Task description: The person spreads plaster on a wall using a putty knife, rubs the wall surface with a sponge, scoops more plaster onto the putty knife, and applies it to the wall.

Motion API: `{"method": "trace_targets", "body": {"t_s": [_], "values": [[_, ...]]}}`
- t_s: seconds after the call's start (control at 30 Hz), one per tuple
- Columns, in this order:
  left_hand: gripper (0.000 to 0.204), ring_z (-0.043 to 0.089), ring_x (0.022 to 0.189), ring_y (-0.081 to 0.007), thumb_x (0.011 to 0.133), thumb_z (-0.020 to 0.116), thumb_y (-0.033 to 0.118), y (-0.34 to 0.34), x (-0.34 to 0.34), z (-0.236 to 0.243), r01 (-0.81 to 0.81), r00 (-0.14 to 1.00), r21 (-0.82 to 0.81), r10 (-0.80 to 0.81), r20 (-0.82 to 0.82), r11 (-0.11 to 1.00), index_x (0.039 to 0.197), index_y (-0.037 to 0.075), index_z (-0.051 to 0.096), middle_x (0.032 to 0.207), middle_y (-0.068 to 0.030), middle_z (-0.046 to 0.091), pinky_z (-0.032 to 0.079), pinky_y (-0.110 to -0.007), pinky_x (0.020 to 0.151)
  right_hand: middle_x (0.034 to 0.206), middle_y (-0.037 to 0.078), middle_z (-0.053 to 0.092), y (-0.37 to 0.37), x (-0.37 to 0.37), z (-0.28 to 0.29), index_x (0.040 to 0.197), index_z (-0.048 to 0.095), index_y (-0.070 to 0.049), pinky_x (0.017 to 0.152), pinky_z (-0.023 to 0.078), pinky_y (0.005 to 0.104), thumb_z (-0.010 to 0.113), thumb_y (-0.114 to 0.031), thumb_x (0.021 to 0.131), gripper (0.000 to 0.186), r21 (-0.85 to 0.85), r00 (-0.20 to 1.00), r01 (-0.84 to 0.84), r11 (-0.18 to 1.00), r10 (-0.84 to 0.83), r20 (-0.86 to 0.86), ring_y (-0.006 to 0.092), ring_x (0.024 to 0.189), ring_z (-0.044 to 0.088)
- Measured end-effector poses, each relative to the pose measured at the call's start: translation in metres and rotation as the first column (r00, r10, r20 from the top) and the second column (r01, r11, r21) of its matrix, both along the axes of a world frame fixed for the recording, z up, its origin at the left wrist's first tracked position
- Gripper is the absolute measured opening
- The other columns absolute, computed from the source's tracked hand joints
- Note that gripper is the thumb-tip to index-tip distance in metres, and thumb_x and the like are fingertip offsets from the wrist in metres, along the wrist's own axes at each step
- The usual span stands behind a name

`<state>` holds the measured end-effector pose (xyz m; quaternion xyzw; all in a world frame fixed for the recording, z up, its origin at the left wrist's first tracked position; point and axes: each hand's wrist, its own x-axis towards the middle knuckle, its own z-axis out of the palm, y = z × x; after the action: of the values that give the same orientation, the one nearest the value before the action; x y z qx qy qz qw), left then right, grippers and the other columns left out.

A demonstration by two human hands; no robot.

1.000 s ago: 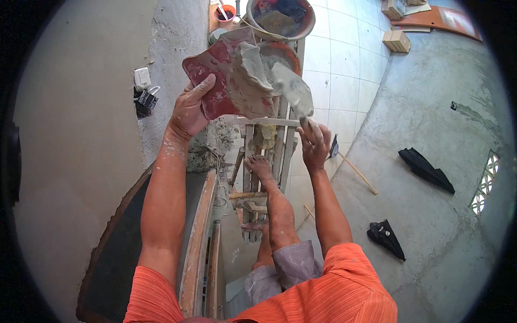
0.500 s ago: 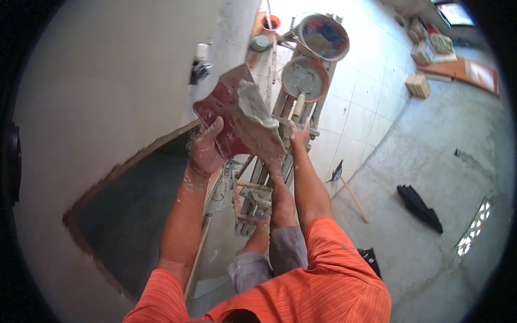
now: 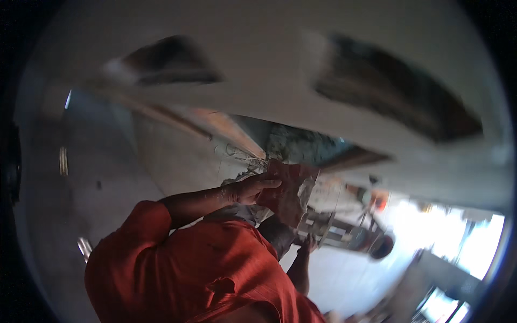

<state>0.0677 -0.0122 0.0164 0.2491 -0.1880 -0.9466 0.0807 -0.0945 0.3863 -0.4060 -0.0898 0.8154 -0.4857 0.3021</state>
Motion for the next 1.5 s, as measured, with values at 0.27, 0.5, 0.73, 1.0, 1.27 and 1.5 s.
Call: {"method": "trace_targets", "body": {"t_s": [0.27,0.5,0.73,1.0,1.27,1.5], "values": [[0.05,0.055,0.121,-0.0268,0.095,0.058,0.037,-0.021,0.198,0.016,-0.682,0.726,-0.072,0.661,-0.193,0.728,0.135,0.011,0.043,0.127,-0.0079,0.056,0.048,-0.05,0.1,0.108,0.001,0.068,-0.115,-0.104,0.089,0.122,0.062,-0.012,0.069,0.053,0.0408,0.062,-0.023,0.086,0.037,0.078,0.907,-0.371,0.925,0.343,0.245,0.0162,0.079,0.06],[0.048,0.054,0.121,-0.0259,0.097,0.056,0.036,-0.093,0.277,-0.021,-0.971,0.24,-0.079,0.928,-0.284,0.227,0.135,0.01,0.042,0.13,-0.0092,0.055,0.046,-0.045,0.103,0.105,0.003,0.064,-0.248,-0.136,0.198,0.118,0.063,-0.012,0.069,0.051,0.0408,0.063,-0.025,0.087,0.033,0.045,0.855,-0.484,0.874,0.462,0.237,0.0196,0.087,0.06],[0.039,0.055,0.12,-0.0251,0.1,0.051,0.023,-0.169,0.327,-0.034,-0.992,0.076,-0.121,0.917,-0.393,0.031,0.136,0.011,0.042,0.129,-0.0061,0.055,0.05,-0.045,0.1,0.106,0.004,0.067,-0.315,-0.079,0.248,0.119,0.064,-0.013,0.067,0.054,0.0357,0.073,-0.028,0.084,0.039,0.204,0.699,-0.692,0.692,0.713,-0.048,0.0171,0.086,0.062],[0.028,0.064,0.105,-0.0238,0.099,0.051,0.016,-0.209,0.325,-0.037,-0.994,-0.022,-0.09,0.938,-0.345,-0.056,0.127,0.009,0.048,0.116,-0.0078,0.061,0.057,-0.042,0.089,0.088,0.007,0.071,-0.299,-0.024,0.289,0.118,0.063,-0.004,0.041,0.038,0.0243,0.069,-0.016,0.089,0.032,0.206,0.629,-0.768,0.607,0.774,0.066,0.0086,0.048,0.05],[0.039,0.06,0.114,-0.0273,0.099,0.052,0.017,-0.215,0.326,-0.031,-0.972,-0.007,-0.226,0.964,-0.267,-0.07,0.136,0.012,0.04,0.127,-0.0096,0.056,0.055,-0.047,0.093,0.093,0.011,0.071,-0.239,-0.085,0.185,0.108,0.068,-0.002,0.059,0.05,0.029,0.07,-0.027,0.089,0.031,0.317,0.299,-0.854,0.413,0.888,-0.35,0.0148,0.065,0.061],[0.036,0.061,0.11,-0.026,0.098,0.05,0.013,-0.213,0.317,-0.027,-0.976,-0.046,-0.192,0.963,-0.264,-0.099,0.133,0.013,0.04,0.125,-0.0081,0.055,0.057,-0.048,0.09,0.096,0.012,0.07,-0.228,-0.092,0.164,0.108,0.068,-0.001,0.066,0.051,0.0302,0.07,-0.026,0.089,0.031,0.318,0.392,-0.817,0.481,0.868,-0.305,0.0166,0.074,0.065]]}}
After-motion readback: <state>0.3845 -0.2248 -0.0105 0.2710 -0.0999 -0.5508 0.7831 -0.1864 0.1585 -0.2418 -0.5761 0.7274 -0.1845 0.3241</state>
